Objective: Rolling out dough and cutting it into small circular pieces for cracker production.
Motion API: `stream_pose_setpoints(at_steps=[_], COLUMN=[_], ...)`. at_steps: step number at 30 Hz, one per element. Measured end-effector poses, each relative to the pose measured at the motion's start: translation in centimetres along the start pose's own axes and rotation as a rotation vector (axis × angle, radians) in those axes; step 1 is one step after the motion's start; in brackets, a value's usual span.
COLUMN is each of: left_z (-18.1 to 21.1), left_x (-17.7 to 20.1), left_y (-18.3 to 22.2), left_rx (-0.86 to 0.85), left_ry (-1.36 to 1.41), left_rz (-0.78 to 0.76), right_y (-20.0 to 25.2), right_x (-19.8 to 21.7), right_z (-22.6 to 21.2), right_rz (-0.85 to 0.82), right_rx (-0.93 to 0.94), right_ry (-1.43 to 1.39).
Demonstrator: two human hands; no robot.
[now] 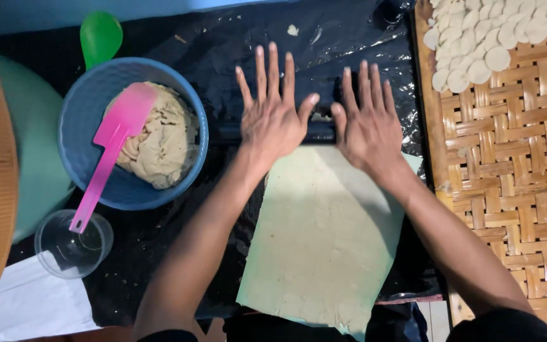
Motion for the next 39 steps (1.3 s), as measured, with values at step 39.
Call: stream_pose_setpoints(at_steps=[39], left_z=[-1.8], left_x=[3.8], left_y=[8.5], left_rx=[0.216], left_ry=[0.621], left_rz=[0.215], right_y=[0.5], right_x=[2.4], right_z=[-0.4], right_rz=[-0.036], right_rx=[-0.162], right_ry=[-1.175])
Point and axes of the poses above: each hand's wrist, its own y-axis away from the middle knuckle, its own x-axis out of the back of the hand, z = x × y, the point moved 9 cm from there along -y, towards the middle knuckle, and after that the axes turned 9 degrees about -x, right-handed, at the moved point
